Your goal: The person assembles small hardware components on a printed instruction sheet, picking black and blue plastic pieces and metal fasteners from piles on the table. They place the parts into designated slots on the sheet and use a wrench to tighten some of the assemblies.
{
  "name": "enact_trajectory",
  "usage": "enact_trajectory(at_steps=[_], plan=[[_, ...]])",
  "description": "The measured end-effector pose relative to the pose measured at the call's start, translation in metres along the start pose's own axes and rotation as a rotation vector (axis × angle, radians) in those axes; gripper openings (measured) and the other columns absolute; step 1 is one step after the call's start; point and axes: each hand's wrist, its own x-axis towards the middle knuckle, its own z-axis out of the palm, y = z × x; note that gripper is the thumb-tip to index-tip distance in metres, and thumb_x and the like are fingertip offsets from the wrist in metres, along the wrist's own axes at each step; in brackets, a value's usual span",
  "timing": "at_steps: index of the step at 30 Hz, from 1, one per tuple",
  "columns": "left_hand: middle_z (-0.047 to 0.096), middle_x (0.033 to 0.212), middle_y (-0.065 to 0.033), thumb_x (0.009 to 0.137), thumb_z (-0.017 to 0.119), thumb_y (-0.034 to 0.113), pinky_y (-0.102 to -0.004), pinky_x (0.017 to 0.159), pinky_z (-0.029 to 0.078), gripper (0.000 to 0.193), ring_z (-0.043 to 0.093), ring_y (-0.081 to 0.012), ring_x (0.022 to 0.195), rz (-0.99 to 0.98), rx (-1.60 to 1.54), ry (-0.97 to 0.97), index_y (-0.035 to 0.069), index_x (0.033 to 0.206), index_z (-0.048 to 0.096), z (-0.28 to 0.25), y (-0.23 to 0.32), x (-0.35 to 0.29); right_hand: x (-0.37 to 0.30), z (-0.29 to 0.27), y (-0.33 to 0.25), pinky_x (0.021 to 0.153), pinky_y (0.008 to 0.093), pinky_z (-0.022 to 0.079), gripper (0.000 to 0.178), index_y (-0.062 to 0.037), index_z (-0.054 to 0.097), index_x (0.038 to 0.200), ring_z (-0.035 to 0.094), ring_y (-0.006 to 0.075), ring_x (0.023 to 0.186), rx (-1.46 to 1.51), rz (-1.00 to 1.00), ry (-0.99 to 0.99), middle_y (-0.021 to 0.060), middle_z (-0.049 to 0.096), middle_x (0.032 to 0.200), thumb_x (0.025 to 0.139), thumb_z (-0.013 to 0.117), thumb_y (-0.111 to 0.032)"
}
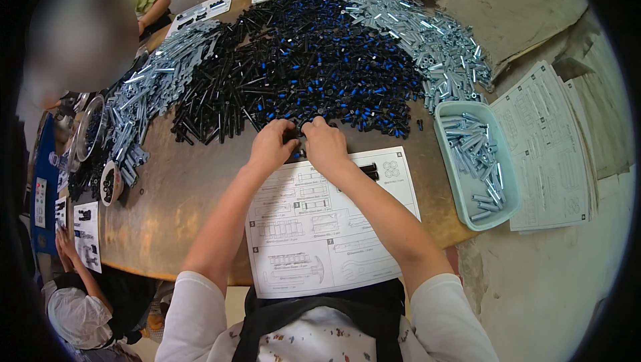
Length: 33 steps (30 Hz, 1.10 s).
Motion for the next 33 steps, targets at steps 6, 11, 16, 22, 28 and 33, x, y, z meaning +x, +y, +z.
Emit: enact_trajectory(at_steps=[6, 11, 16, 22, 28, 33], plan=[[0.069, 0.085, -0.0122, 0.077, 0.079, 0.016, -0.0384, 0.071, 0.054, 0.022, 0.068, -0.0282, 0.077, -0.139, 0.000, -0.146, 0.002, 0.089, 0.069, -0.011, -0.001, -0.002, -0.005, -0.015, 0.034, 0.079, 0.0465, 0.053, 0.015, -0.0067, 0.067, 0.099, 0.065, 0.0334, 0.094, 0.023, 0.082, 0.021, 0.0126, 0.063, 0.100, 0.084, 0.067, -0.009], [0.071, 0.082, -0.0131, 0.079, 0.078, 0.017, -0.0353, 0.067, 0.054, 0.023, 0.068, -0.0251, 0.071, -0.170, -0.090, -0.118, 0.002, 0.095, 0.071, -0.031, 0.006, -0.016, -0.018, -0.041, 0.026, 0.077, 0.0459, 0.053, 0.009, -0.0063, 0.068, 0.090, 0.066, 0.0345, 0.085, 0.095, -0.084, 0.130, 0.0123, 0.065, 0.095, 0.081, 0.066, -0.008], [0.069, 0.086, -0.0127, 0.081, 0.074, 0.013, -0.0360, 0.067, 0.054, 0.019, 0.067, -0.0264, 0.072, -0.027, -0.149, -0.244, 0.002, 0.096, 0.072, -0.040, 0.040, -0.056, -0.044, -0.042, 0.002, 0.071, 0.0415, 0.054, 0.009, -0.0039, 0.068, 0.080, 0.066, 0.0347, 0.082, -0.190, -0.268, -0.113, 0.0146, 0.063, 0.087, 0.075, 0.063, 0.001], [0.064, 0.091, -0.0122, 0.080, 0.073, 0.014, -0.0405, 0.073, 0.052, 0.016, 0.065, -0.0312, 0.084, 0.008, 0.011, -0.245, 0.005, 0.093, 0.072, -0.029, 0.055, -0.078, -0.052, -0.030, 0.000, 0.075, 0.0435, 0.051, 0.015, -0.0055, 0.067, 0.094, 0.064, 0.0321, 0.086, 0.041, -0.307, -0.052, 0.0108, 0.064, 0.091, 0.081, 0.060, -0.003], [0.063, 0.092, -0.0107, 0.081, 0.073, 0.014, -0.0403, 0.073, 0.053, 0.016, 0.065, -0.0290, 0.085, -0.024, -0.046, -0.216, 0.005, 0.094, 0.071, -0.029, 0.055, -0.082, -0.064, -0.053, 0.016, 0.086, 0.0414, 0.048, 0.017, -0.0066, 0.070, 0.096, 0.060, 0.0278, 0.098, 0.031, -0.235, -0.127, 0.0073, 0.066, 0.095, 0.079, 0.068, -0.011], [0.063, 0.093, -0.0105, 0.082, 0.071, 0.013, -0.0410, 0.073, 0.053, 0.013, 0.065, -0.0295, 0.085, -0.042, -0.066, -0.233, 0.005, 0.092, 0.071, -0.024, 0.053, -0.080, -0.066, -0.039, 0.019, 0.095, 0.0412, 0.043, 0.016, -0.0086, 0.072, 0.094, 0.058, 0.0259, 0.100, -0.079, -0.453, -0.153, 0.0064, 0.065, 0.097, 0.079, 0.071, -0.014]])
